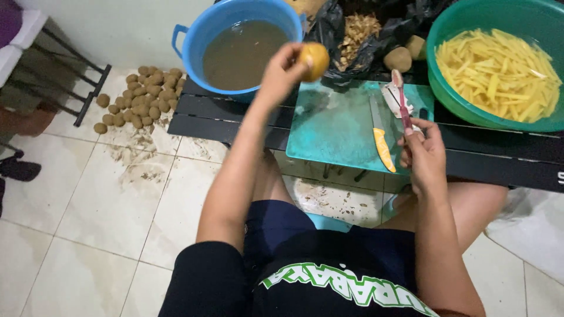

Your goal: Washing a potato with a toothbrush in a bowl of water and then peeling it with a knife on a cutting board.

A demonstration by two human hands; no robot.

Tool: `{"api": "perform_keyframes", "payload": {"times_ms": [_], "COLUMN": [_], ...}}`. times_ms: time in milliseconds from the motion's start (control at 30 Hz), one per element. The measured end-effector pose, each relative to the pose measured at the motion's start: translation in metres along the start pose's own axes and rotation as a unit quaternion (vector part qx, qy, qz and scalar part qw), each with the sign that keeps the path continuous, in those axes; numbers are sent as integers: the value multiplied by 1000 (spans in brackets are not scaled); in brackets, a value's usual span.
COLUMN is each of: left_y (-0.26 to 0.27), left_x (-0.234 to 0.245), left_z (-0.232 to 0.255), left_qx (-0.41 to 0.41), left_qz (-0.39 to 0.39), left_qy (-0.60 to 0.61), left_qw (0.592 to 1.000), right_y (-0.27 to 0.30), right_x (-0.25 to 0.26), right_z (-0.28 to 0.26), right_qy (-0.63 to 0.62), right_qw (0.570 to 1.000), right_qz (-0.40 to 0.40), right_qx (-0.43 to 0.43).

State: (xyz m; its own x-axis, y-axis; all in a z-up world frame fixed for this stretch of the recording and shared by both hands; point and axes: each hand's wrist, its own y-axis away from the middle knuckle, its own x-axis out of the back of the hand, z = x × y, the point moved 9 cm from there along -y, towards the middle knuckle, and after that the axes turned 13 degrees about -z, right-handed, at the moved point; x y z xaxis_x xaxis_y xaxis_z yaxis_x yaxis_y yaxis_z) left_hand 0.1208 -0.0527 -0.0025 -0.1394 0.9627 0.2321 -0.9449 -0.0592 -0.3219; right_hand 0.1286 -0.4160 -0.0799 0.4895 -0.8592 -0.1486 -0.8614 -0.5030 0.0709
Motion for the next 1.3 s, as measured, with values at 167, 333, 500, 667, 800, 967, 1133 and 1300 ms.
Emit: {"api": "perform_keyframes", "payload": {"times_ms": [167, 333, 500, 667, 800, 967, 1133, 1300], "left_y": [40, 68, 77, 80, 83, 85, 84, 86], "left_x": [-71, -110, -119, -115, -114, -112, -111, -109], "left_z": [-26, -40, -45, -57, -67, -47, -49, -46], "left_qx": [15, 34, 65, 63, 62, 62, 55, 65], "left_qz": [4, -28, -40, -27, -11, -9, -10, -3], "left_qy": [-106, -355, -337, -343, -324, -309, -306, -291], "left_qw": [994, 934, 938, 937, 944, 949, 950, 954], "right_y": [-35, -65, -79, -142, -147, -143, -110, -65], "right_x": [18, -26, -131, -162, -160, -148, -113, -20], "right_z": [-12, -41, -96, -55, -27, -14, -46, -43], "right_qy": [121, 179, 298, 443, 518, 523, 500, 428], "right_qw": [985, 969, 915, 845, 811, 811, 827, 880], "right_qz": [4, -32, -118, -149, -146, -126, -81, 34], "right_qx": [126, 168, 245, 260, 228, 228, 245, 204]}}
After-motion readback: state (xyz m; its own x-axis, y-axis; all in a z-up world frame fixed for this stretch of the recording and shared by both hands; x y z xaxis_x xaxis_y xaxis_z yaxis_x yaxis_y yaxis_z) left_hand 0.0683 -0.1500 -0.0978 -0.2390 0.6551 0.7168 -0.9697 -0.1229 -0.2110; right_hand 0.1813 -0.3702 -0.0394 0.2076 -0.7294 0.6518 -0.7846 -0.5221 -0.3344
